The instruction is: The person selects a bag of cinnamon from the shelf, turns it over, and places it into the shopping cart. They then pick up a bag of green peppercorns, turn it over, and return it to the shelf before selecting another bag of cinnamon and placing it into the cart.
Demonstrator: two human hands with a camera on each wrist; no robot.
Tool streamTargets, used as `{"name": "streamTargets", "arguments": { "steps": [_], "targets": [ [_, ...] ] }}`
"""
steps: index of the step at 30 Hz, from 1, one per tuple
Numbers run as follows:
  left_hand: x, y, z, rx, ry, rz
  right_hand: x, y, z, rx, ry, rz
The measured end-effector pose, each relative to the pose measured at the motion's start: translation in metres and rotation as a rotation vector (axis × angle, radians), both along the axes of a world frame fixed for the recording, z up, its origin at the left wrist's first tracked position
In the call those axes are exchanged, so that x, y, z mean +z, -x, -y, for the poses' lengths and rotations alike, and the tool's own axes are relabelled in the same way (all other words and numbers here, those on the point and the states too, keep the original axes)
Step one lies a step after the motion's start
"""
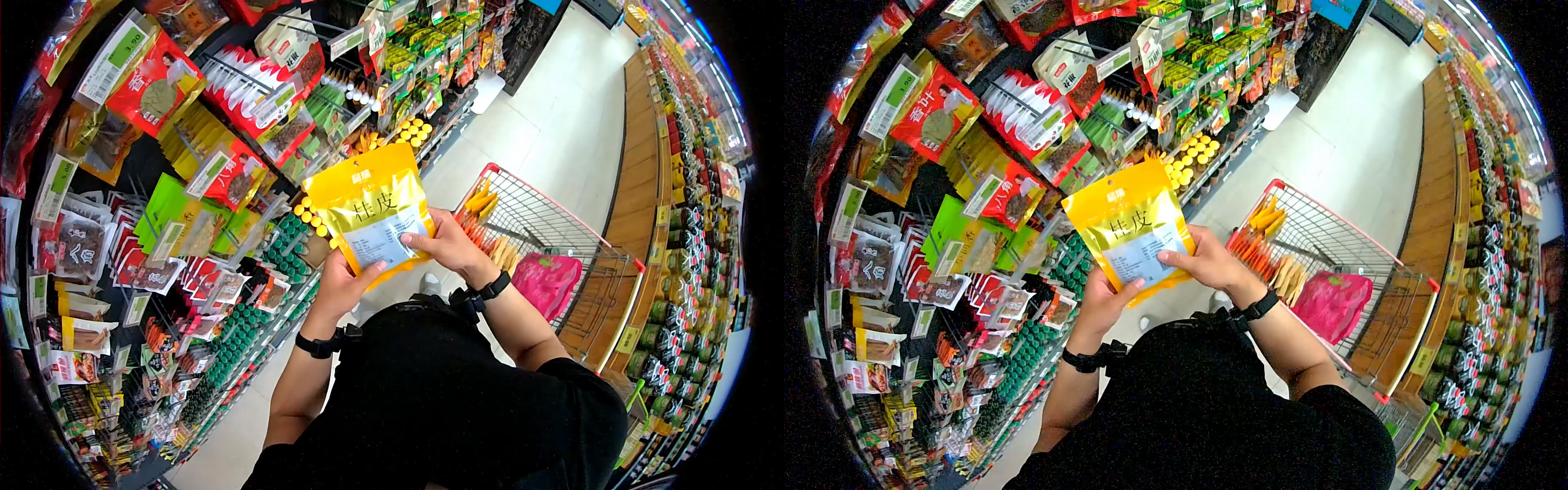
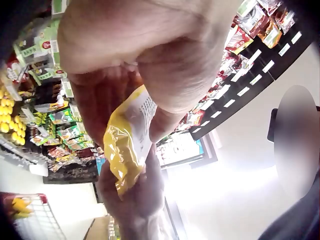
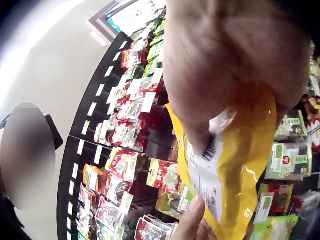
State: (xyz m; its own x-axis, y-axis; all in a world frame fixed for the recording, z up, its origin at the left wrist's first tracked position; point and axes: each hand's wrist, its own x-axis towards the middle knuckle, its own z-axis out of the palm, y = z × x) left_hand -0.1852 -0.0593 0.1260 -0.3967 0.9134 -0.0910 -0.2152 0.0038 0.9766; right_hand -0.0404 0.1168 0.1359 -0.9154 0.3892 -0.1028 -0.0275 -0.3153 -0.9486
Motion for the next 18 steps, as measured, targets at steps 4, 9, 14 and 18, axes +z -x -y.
{"name": "streamTargets", "arguments": {
  "steps": [4, 9, 14, 18],
  "targets": [
    [0.006, 0.0, -0.004, 0.016, -0.028, -0.016, -0.004, 0.001, -0.004, 0.038, -0.137, -0.028],
    [-0.015, 0.004, -0.006, 0.116, 0.005, -0.041, -0.014, 0.009, 0.0, 0.019, -0.464, -0.155],
    [-0.024, 0.005, -0.005, 0.111, -0.013, 0.035, -0.029, 0.015, -0.007, 0.02, -0.515, -0.02],
    [-0.023, 0.01, -0.014, 0.082, 0.024, 0.046, -0.017, 0.012, -0.001, -0.335, -0.744, 0.018]
  ]
}}
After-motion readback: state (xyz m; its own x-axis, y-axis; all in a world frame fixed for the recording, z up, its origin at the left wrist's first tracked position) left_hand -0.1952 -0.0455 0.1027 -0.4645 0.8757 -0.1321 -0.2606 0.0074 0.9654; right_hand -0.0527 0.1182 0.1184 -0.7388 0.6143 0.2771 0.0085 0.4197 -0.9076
